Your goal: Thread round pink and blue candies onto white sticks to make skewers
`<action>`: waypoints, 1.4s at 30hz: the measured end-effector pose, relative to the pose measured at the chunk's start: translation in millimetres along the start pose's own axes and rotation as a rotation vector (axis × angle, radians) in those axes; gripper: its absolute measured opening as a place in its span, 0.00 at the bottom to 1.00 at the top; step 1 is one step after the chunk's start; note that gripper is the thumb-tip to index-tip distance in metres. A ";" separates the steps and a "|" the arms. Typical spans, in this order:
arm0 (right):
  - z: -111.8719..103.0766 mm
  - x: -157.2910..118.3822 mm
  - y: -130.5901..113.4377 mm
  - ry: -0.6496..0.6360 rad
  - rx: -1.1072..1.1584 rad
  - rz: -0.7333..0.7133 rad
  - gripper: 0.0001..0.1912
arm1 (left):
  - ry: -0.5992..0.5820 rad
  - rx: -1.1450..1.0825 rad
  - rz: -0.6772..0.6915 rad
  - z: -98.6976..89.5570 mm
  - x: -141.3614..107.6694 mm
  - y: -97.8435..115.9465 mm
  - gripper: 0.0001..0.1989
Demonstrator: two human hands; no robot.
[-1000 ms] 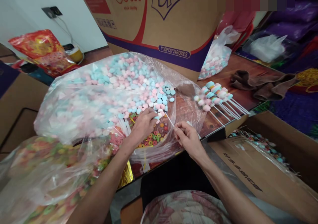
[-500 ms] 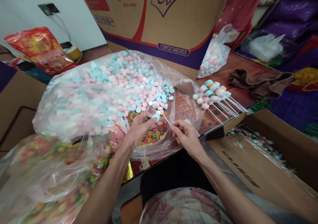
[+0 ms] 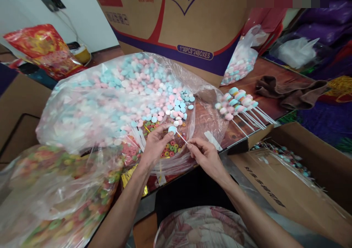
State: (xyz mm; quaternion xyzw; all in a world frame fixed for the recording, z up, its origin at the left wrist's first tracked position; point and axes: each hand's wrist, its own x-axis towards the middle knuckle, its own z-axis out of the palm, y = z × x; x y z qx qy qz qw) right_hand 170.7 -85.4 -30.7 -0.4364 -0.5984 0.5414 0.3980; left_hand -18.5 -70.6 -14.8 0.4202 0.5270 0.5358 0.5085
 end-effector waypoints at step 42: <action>12.8 -5.4 -5.8 0.066 -0.211 -0.069 0.14 | 0.093 0.574 0.305 3.9 -47.2 -10.5 0.14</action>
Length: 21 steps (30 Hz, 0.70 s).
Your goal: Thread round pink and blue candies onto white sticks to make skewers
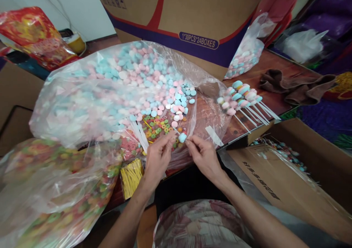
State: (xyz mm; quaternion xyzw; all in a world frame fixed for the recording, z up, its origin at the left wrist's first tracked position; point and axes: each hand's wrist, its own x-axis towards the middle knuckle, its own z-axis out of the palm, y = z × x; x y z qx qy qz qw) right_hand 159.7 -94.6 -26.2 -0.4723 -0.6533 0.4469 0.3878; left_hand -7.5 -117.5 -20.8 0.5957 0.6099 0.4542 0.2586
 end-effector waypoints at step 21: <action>-14.8 -0.9 13.3 0.091 -0.267 -0.094 0.13 | -0.112 0.237 0.031 -12.3 43.0 -17.6 0.03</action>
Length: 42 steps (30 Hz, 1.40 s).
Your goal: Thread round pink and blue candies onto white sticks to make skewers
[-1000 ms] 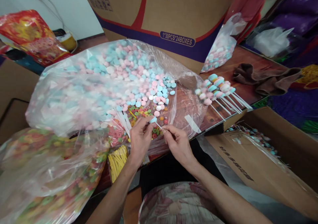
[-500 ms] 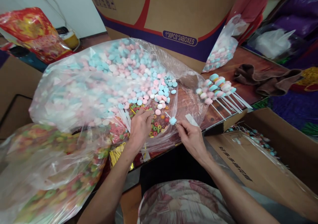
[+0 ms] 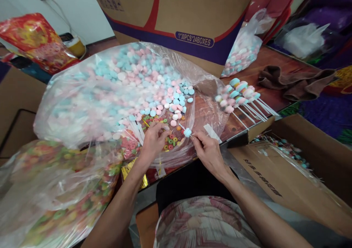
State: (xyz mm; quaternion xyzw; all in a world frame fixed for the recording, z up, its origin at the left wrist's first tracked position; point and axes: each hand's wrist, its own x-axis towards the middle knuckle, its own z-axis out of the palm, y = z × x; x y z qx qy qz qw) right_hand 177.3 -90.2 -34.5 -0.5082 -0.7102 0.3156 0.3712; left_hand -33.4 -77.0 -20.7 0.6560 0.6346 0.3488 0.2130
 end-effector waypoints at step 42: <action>8.9 -7.9 -26.7 -0.126 0.066 -0.045 0.14 | 0.214 -1.000 -0.453 6.4 -22.3 21.0 0.13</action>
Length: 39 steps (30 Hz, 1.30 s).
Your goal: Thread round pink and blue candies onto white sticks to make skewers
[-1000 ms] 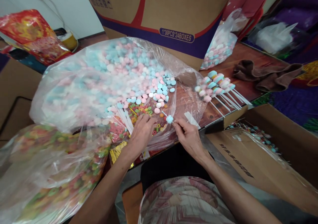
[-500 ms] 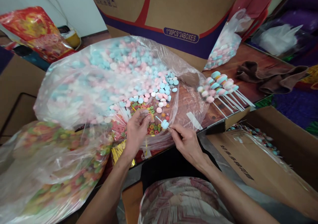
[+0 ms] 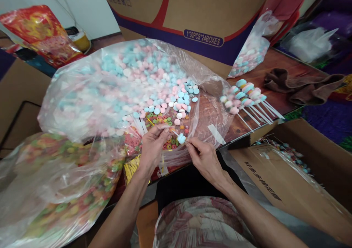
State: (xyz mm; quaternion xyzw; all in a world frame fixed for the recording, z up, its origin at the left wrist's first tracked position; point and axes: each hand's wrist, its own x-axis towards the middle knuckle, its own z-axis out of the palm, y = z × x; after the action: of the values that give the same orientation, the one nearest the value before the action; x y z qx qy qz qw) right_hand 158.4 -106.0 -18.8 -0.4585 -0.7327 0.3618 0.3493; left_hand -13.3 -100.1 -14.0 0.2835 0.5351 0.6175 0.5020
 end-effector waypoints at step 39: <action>6.9 -3.9 0.9 0.049 0.087 -0.112 0.12 | -0.147 -0.154 -0.315 -1.8 -12.4 9.0 0.19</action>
State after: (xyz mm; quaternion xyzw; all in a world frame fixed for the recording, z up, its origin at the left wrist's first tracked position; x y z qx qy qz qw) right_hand 154.3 -110.8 -23.7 -0.4097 -0.7320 0.3620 0.4065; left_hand -13.5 -111.4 -3.6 0.2010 0.4860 0.5480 0.6505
